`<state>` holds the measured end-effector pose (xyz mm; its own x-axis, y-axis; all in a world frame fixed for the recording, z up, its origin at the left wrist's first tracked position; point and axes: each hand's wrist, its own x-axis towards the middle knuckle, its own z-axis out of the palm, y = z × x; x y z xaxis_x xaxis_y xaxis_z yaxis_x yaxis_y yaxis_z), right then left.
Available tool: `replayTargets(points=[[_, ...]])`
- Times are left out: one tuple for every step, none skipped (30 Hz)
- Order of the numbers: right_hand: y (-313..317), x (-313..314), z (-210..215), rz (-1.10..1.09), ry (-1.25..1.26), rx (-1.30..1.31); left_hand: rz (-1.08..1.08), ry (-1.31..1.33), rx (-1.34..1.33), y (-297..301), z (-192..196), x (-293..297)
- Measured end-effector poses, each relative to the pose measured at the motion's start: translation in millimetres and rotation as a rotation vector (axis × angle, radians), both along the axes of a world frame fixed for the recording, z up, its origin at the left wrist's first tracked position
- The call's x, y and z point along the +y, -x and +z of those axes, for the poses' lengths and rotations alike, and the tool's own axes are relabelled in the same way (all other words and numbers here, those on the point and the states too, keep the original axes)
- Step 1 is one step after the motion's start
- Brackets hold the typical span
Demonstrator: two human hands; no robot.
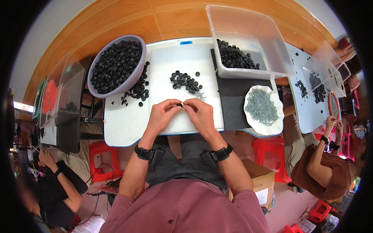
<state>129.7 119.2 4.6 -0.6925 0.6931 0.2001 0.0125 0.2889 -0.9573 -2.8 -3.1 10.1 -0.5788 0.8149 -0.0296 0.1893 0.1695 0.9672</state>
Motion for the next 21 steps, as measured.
replayTargets(points=[[0.0, 0.4, 0.5, -0.002, 0.001, 0.0, 0.011, -0.017, 0.031, -0.6, -0.3, -0.1], [0.1, 0.1, 3.5, -0.011, -0.022, -0.019, 0.01, -0.016, 0.031, -1.0, -0.4, -0.3], [0.5, 0.0, 5.3, -0.02, -0.046, -0.038, 0.007, -0.021, 0.061, -1.2, -0.5, -0.6], [1.2, 0.1, 4.7, -0.02, -0.045, -0.037, 0.003, -0.026, 0.091, -1.3, -0.5, -1.2], [1.0, 1.2, 3.0, -0.019, -0.072, -0.043, 0.0, -0.026, 0.09, -2.7, 1.0, -0.6], [0.7, 2.2, 1.9, -0.019, -0.098, -0.05, -0.008, -0.02, 0.117, -3.9, 2.5, -0.6], [0.3, 3.3, 1.1, -0.022, -0.098, -0.051, -0.016, -0.015, 0.145, -4.9, 3.9, -0.1], [0.8, 2.9, 1.8, -0.019, -0.092, -0.056, -0.016, -0.013, 0.144, -5.2, 4.5, -0.5], [1.1, 2.6, 1.9, -0.017, -0.087, -0.061, -0.013, -0.013, 0.158, -5.4, 5.0, -0.5], [1.2, 2.4, 1.2, -0.018, -0.085, -0.062, -0.009, -0.012, 0.172, -5.5, 5.3, -0.4], [2.1, 2.6, 1.0, -0.013, -0.09, -0.074, -0.009, -0.011, 0.173, -4.5, 5.4, -0.6], [2.7, 2.5, 1.2, -0.008, -0.096, -0.085, -0.021, 0.009, 0.146, -3.2, 5.5, -0.9], [2.7, 2.2, 1.8, -0.009, -0.095, -0.085, -0.032, 0.03, 0.12, -2.4, 5.5, -0.8], [2.6, 1.5, 2.9, -0.008, -0.109, -0.105, -0.033, 0.031, 0.12, -2.1, 4.8, -0.8], [2.7, 1.2, 4.1, -0.008, -0.124, -0.125, -0.037, 0.027, 0.092, -1.7, 4.3, -0.5], [3.3, 1.6, 5.4, -0.008, -0.123, -0.124, -0.04, 0.023, 0.065, -1.0, 4.0, -0.2], [3.0, 2.2, 6.0, 0.003, -0.12, -0.131, -0.043, 0.024, 0.064, -1.6, 4.3, 0.4], [3.4, 3.1, 6.5, 0.014, -0.117, -0.137, -0.028, 0.026, 0.078, -2.1, 4.9, 1.1], [4.3, 4.8, 6.8, 0.012, -0.117, -0.135, -0.013, 0.027, 0.093, -2.2, 6.0, 1.9], [4.3, 6.5, 6.2, 0.029, -0.058, -0.122, -0.013, 0.027, 0.094, -2.9, 5.4, 2.2], [5.2, 8.4, 6.3, 0.046, 0.0, -0.107, 0.015, 0.02, 0.086, -3.3, 4.9, 2.8]])
